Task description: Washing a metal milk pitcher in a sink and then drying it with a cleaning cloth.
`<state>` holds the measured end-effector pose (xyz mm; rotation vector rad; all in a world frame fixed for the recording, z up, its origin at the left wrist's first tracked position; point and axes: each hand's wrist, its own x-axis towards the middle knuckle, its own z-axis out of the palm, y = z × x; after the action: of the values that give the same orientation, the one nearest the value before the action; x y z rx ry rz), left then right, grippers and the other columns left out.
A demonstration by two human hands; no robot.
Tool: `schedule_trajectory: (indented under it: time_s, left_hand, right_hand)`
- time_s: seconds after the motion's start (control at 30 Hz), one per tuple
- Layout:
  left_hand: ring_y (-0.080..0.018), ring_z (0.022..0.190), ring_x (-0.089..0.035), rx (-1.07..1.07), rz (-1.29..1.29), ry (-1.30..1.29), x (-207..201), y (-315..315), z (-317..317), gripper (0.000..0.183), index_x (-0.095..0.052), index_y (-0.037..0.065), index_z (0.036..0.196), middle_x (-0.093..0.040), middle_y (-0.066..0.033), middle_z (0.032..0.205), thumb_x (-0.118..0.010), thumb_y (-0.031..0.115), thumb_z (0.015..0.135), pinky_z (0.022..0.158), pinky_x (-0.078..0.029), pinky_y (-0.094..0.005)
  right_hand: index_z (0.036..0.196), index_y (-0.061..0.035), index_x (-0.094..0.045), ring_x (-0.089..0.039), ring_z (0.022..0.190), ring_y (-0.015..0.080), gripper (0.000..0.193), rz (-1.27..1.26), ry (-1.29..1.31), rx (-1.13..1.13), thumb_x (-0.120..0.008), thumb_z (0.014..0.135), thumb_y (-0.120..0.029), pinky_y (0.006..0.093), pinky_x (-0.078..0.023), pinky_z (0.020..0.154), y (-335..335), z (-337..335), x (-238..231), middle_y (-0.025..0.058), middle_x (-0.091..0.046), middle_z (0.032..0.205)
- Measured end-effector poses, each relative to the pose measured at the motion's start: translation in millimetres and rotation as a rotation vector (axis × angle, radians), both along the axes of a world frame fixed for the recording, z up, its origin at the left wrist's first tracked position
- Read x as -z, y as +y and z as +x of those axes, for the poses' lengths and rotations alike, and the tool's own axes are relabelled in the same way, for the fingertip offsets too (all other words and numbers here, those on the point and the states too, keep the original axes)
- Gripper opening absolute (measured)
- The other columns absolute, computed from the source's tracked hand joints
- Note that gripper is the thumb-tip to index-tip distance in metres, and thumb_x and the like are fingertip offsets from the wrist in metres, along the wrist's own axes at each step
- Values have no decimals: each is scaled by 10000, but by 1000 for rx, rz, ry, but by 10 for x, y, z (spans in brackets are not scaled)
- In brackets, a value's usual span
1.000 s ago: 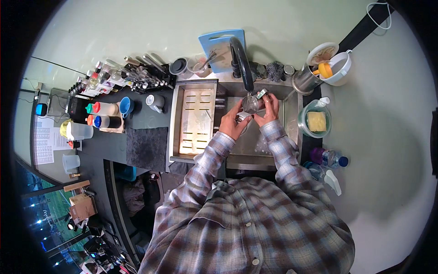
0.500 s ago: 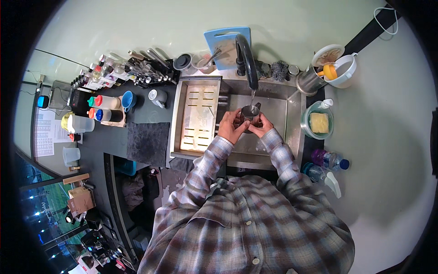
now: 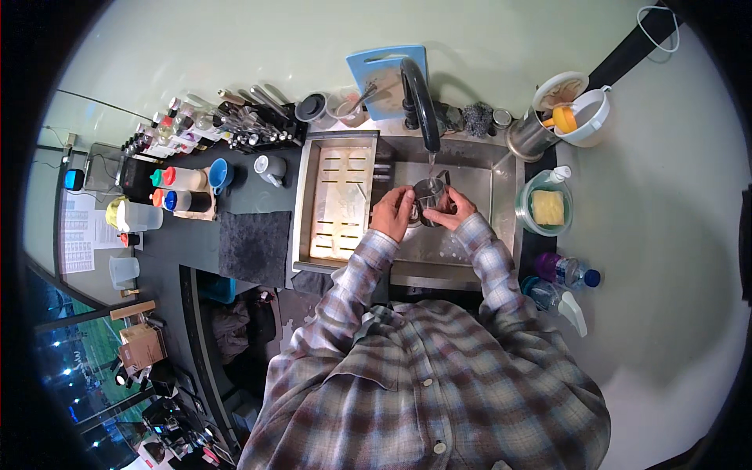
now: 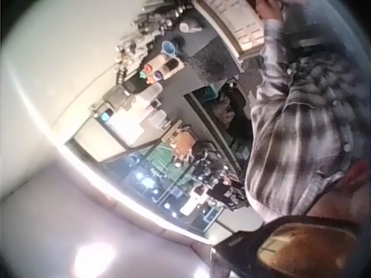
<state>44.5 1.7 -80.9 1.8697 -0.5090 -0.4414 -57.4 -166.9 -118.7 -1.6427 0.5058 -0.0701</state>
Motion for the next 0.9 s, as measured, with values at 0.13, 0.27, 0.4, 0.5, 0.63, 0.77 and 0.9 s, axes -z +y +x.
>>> schedule_trajectory:
  time_s: [0.13, 0.27, 0.4, 0.5, 0.63, 0.77, 0.9]
  left_hand:
    - [-228, 771, -691, 36, -8, 34, 148, -25, -26, 384, -658, -13, 1089, -702, -151, 843, -488, 323, 1012, 710, -533, -330]
    - [-150, 791, -687, 71, 27, 122, 50, -104, -128, 322, -650, -26, 1103, -715, -115, 833, -539, 258, 995, 707, -538, -291]
    - [-123, 799, -677, 68, -17, 109, 105, 13, -77, 293, -644, -38, 1107, -714, -107, 847, -573, 216, 978, 699, -539, -273]
    - [-166, 772, -677, 11, -54, 43, 15, 85, -65, 297, -644, -33, 1115, -694, -129, 889, -601, 215, 958, 698, -539, -291]
    - [-231, 769, -667, 36, 39, -202, -96, 118, 36, 301, -650, -10, 1133, -656, -138, 878, -617, 217, 938, 702, -532, -328]
    - [-254, 834, -641, 39, 41, -337, -215, 106, 48, 339, -626, 8, 1203, -623, -157, 963, -621, 202, 925, 749, -514, -341]
    - [-218, 955, -638, 54, 26, -325, -256, -5, 11, 383, -575, -6, 1276, -626, -157, 1080, -615, 160, 933, 843, -503, -315]
  right_hand:
    - [1295, -55, -549, -612, 1018, 269, 832, -238, 143, -8, -856, 652, -482, 358, -487, 899, -93, -114, -13, 156, -617, 1082]
    - [1287, -71, -561, -618, 965, 248, 817, -249, 173, -34, -844, 661, -514, 347, -491, 858, -212, -229, 118, 126, -633, 1032]
    - [1215, -43, -588, -605, 862, 180, 740, 26, 131, -30, -829, 696, -513, 311, -489, 800, -33, -176, 123, 57, -636, 914]
    - [1106, -55, -619, -575, 793, 117, 538, 169, 110, -77, -803, 772, -435, 281, -480, 742, 81, -62, 121, 0, -624, 851]
    - [1112, -59, -606, -585, 803, 119, 539, 244, 80, -100, -824, 757, -402, 284, -489, 755, 163, 96, 208, 4, -632, 871]
    - [1208, -75, -540, -611, 871, 128, 611, 248, -156, -46, -854, 732, -292, 293, -498, 835, 194, 313, 308, 17, -648, 950]
    - [1327, -81, -457, -616, 997, 181, 774, 14, -313, 109, -866, 675, -158, 308, -492, 901, 79, 513, 594, 62, -633, 1097]
